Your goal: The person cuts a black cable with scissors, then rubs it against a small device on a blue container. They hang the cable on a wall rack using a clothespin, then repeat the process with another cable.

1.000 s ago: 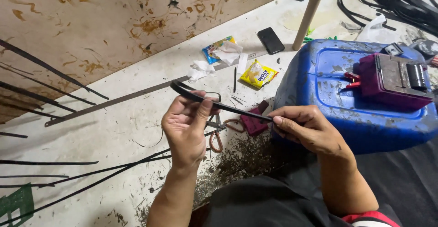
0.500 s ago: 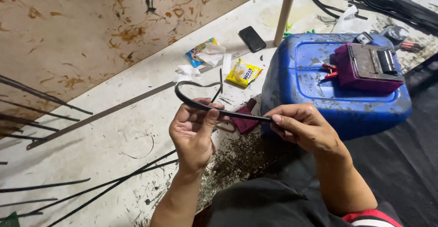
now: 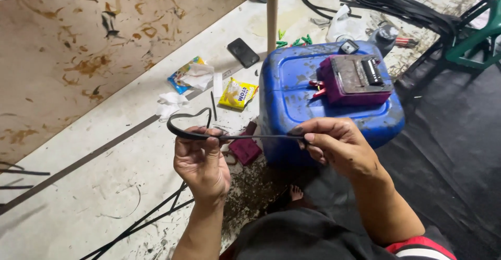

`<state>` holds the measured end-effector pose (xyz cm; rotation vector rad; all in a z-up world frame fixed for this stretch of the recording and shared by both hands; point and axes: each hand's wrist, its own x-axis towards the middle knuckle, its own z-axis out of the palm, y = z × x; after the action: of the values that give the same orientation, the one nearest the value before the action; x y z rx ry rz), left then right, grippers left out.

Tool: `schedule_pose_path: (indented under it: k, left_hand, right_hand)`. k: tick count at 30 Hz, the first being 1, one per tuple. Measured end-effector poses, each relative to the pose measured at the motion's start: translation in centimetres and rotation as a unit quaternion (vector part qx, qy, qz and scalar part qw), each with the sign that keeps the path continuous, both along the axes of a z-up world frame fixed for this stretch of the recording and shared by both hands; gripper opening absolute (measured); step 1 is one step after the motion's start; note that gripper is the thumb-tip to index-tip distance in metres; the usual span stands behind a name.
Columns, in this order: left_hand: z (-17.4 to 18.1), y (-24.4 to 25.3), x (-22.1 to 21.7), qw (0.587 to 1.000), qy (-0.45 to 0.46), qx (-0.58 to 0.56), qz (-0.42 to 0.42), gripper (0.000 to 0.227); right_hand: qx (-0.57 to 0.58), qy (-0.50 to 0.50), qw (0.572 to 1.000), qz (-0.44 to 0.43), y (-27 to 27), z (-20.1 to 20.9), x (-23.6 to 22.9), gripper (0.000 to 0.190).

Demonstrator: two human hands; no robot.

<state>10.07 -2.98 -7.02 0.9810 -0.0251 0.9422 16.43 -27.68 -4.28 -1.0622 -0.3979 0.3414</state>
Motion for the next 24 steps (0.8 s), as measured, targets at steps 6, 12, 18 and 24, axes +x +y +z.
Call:
schedule_pose_path:
  k: [6,12,18,24]
  left_hand:
    - [-0.8,-4.5,4.0,0.996,-0.071,-0.05,-0.015,0.024]
    - [0.8,-6.7,2.7,0.979,0.116,0.08,-0.15,0.03]
    - [8.5,-8.6,5.9,0.849,0.094,0.517,0.05,0.021]
    - [10.6,-10.0,12.1,0.821,0.054,0.542,-0.171,0.007]
  right_hand:
    - [-0.087,-0.141,0.986,-0.009,-4.2,3.0,4.1,0.019]
    - [-0.261,-0.258,0.93,0.0,-7.5,7.4,7.0,0.017]
    - [-0.316,-0.507,0.802,0.017,-8.5,11.3,9.7,0.016]
    - [-0.387,-0.604,0.696,-0.027,-11.6,11.7,12.7,0.012]
